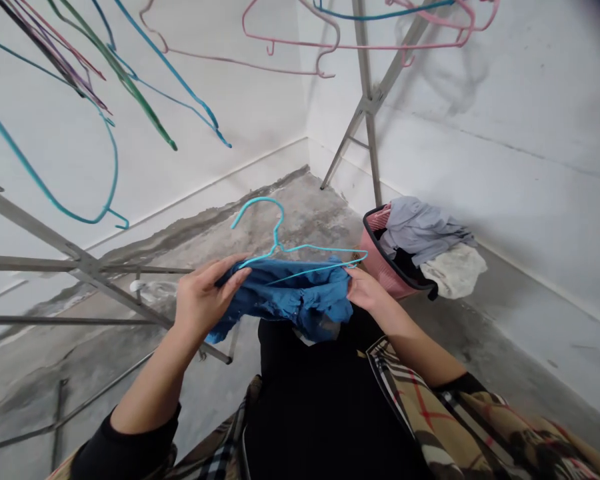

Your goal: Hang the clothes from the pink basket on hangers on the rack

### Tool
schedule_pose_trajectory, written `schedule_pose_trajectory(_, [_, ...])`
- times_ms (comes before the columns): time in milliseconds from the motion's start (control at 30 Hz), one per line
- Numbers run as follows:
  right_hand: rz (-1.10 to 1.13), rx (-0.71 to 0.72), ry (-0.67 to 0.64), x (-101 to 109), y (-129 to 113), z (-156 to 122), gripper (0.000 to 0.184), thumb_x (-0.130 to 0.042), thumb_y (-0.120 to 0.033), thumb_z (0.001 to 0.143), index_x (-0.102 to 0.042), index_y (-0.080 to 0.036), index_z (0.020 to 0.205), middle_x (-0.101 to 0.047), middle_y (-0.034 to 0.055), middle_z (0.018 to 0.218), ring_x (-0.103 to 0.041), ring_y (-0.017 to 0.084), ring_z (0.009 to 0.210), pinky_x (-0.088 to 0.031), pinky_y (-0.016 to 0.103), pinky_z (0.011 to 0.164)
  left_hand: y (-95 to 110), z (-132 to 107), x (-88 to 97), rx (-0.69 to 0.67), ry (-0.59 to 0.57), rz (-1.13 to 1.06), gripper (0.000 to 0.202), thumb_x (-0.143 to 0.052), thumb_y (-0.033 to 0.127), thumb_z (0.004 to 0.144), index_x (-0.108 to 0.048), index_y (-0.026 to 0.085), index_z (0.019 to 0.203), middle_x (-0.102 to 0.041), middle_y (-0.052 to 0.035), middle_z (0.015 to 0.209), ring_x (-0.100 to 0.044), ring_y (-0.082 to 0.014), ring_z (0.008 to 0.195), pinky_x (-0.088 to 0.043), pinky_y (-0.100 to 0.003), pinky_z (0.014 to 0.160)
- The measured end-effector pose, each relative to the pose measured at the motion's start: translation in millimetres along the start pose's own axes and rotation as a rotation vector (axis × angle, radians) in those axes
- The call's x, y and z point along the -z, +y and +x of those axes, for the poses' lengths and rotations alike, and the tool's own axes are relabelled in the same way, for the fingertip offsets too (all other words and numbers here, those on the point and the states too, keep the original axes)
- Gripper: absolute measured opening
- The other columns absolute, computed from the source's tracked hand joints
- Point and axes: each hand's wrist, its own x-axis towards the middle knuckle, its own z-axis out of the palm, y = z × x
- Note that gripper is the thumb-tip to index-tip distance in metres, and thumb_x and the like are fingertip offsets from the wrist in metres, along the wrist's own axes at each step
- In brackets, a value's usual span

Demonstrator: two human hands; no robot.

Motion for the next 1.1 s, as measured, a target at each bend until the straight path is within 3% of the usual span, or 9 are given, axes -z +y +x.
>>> schedule_pose_trajectory(133, [0.069,-0.005,0.029,-2.3,-10.6,-2.0,0.023,-0.062,-0.038,0.067,-0.064,-0.019,0.079,-0.073,0.0084,0.078,-0.069,0.026,0.079,-0.055,0.041,0.073,-7.4,-12.7,-4.9,0.02,0.065,-0.021,0.023,-0.065,0.038,0.086,-0.074,0.025,0.102,-0.077,-0.0014,0.092,-0.073,-0.0176,0.08,-0.055,-0.024,0.075])
schedule_pose_trajectory(267, [0.087,0.158,0.184,0.8,-24.1,0.8,0.027,-0.068,-0.03,0.061,-0.065,-0.02,0.086,-0.071,-0.0006,0.077,-0.064,0.017,0.075,-0.051,0.029,0.071,-3.7,-23.8,-1.4,0.032,0.036,-0.073,0.022,-0.065,0.037,0.085,-0.075,0.023,0.098,-0.078,-0.0022,0.09,-0.073,-0.0181,0.078,-0.057,-0.025,0.072])
schedule_pose_trajectory(433, [-0.03,0.31,0.307,2.0,-40.1,-0.4,0.031,-0.069,-0.03,0.061,-0.066,-0.02,0.09,-0.062,-0.0038,0.067,-0.051,0.012,0.058,-0.04,0.025,0.057,-4.0,-38.7,5.8,0.056,-0.001,-0.122,0.02,-0.066,0.032,0.084,-0.075,0.023,0.099,-0.078,-0.0022,0.094,-0.074,-0.0183,0.08,-0.058,-0.025,0.077])
schedule_pose_trajectory(600, [-0.164,0.467,0.339,-1.0,-46.9,3.3,0.029,-0.065,-0.029,0.066,-0.067,-0.02,0.093,-0.065,-0.0002,0.081,-0.052,0.012,0.064,-0.041,0.024,0.061,-7.3,-49.1,1.9,0.079,0.005,-0.048,0.019,-0.064,0.034,0.084,-0.076,0.026,0.097,-0.078,-0.0007,0.088,-0.073,-0.0178,0.074,-0.058,-0.024,0.071])
schedule_pose_trajectory(733, [-0.274,0.562,0.353,2.5,-50.5,9.4,0.026,-0.061,-0.025,0.069,-0.067,-0.019,0.094,-0.062,-0.0009,0.077,-0.05,0.011,0.063,-0.04,0.024,0.062,-10.4,-56.0,-4.7,0.08,-0.02,-0.069,0.019,-0.063,0.036,0.085,-0.076,0.026,0.095,-0.078,-0.001,0.085,-0.073,-0.0175,0.073,-0.056,-0.023,0.068])
schedule_pose_trajectory(900, [-0.372,0.645,0.383,1.5,-64.6,-5.6,0.024,-0.057,-0.024,0.074,-0.066,-0.019,0.096,-0.064,0.0006,0.082,-0.052,0.012,0.065,-0.04,0.024,0.061,-14.0,-66.0,-16.5,0.072,-0.191,-0.017,0.024,-0.062,0.038,0.086,-0.075,0.032,0.104,-0.076,0.0001,0.078,-0.07,-0.0145,0.064,-0.052,-0.019,0.061])
schedule_pose_trajectory(967, [-0.523,0.633,0.272,0.2,-75.2,-23.9,0.022,-0.057,-0.025,0.076,-0.067,-0.019,0.095,-0.065,0.0011,0.082,-0.053,0.012,0.065,-0.041,0.024,0.06,-15.0,-66.8,-21.7,0.116,-0.183,-0.003,0.024,-0.063,0.04,0.085,-0.075,0.031,0.104,-0.077,-0.0007,0.084,-0.072,-0.0167,0.071,-0.053,-0.021,0.065])
schedule_pose_trajectory(1033, [-0.79,0.534,-0.122,1.1,-87.9,-45.4,0.021,-0.061,-0.027,0.077,-0.069,-0.019,0.095,-0.066,0.0012,0.083,-0.055,0.013,0.066,-0.043,0.024,0.061,-17.1,-64.8,-24.9,0.205,-0.105,-0.016,0.024,-0.063,0.041,0.084,-0.075,0.029,0.102,-0.078,-0.0012,0.093,-0.073,-0.0193,0.082,-0.055,-0.024,0.074])
schedule_pose_trajectory(1100, [-1.01,0.44,-0.54,4.6,-100.6,-62.8,0.024,-0.066,-0.032,0.079,-0.071,-0.021,0.1,-0.069,0.0023,0.089,-0.06,0.014,0.073,-0.048,0.025,0.067,-20.7,-61.4,-25.6,0.299,-0.026,-0.056,0.024,-0.064,0.04,0.082,-0.074,0.026,0.098,-0.078,-0.0012,0.091,-0.073,-0.019,0.082,-0.055,-0.024,0.075])
